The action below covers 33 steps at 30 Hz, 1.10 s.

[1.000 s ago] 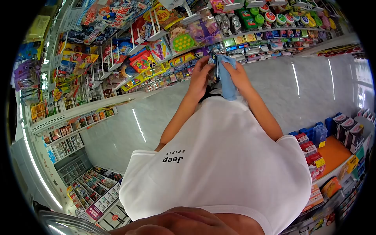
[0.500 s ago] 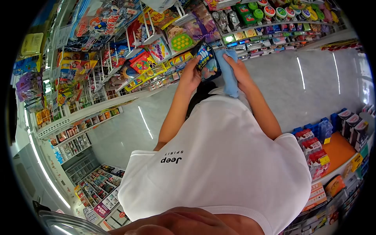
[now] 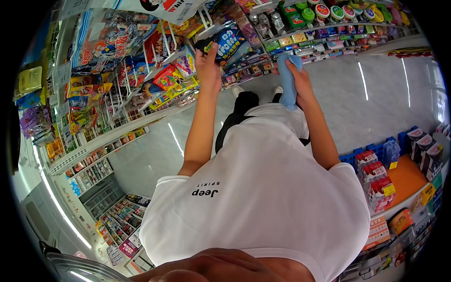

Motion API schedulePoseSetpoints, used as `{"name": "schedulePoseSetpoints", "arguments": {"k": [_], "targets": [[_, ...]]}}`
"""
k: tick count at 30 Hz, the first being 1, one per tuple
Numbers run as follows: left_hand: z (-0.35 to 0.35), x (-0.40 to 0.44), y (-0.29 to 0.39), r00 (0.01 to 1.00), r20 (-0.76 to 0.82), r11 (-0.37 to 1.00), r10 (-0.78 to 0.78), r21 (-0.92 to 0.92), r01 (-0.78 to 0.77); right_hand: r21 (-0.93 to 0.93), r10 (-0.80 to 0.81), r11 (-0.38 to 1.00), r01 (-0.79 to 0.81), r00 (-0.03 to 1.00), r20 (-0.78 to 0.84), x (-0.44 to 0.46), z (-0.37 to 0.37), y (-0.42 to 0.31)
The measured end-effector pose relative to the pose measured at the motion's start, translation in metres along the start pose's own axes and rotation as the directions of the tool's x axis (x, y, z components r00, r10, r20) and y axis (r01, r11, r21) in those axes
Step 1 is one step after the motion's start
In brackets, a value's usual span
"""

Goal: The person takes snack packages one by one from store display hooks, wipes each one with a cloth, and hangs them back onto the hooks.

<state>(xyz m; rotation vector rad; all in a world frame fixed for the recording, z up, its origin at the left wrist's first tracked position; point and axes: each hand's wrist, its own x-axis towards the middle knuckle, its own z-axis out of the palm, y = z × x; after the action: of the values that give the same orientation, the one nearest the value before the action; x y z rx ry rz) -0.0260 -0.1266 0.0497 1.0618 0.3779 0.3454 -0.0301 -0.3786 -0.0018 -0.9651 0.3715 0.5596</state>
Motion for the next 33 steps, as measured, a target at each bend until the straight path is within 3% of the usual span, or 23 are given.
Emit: {"name": "schedulePoseSetpoints", "arguments": {"k": [6,12,18,21,27,33], "targets": [[0.003,0.008,0.008,0.992,0.030,0.979,0.123,0.161,-0.126,-0.045,0.059,0.997,-0.062,0.996,-0.064,0.013,-0.009,0.003],[0.007,0.018,0.009,0.993,0.012,0.987,0.117,0.109,-0.117,-0.087,0.067,0.993,-0.074,0.995,-0.079,0.023,-0.002,-0.007],[0.003,0.022,0.005,0.987,-0.013,0.969,0.159,0.196,-0.154,-0.079,0.079,0.993,-0.084,0.995,-0.064,0.035,-0.004,-0.009],[0.017,0.023,0.011,0.987,-0.089,0.985,0.135,0.119,-0.124,-0.062,0.083,0.994,-0.087,0.994,-0.072,0.037,-0.003,-0.009],[0.020,0.030,0.006,0.974,-0.092,0.955,0.206,0.238,-0.180,-0.052,0.100,0.993,-0.104,0.993,-0.069,0.043,-0.010,-0.006],[0.038,0.052,0.010,0.972,-0.141,0.967,0.186,0.201,-0.156,-0.053,0.085,0.995,-0.090,0.991,-0.104,0.039,-0.018,-0.009]]}}
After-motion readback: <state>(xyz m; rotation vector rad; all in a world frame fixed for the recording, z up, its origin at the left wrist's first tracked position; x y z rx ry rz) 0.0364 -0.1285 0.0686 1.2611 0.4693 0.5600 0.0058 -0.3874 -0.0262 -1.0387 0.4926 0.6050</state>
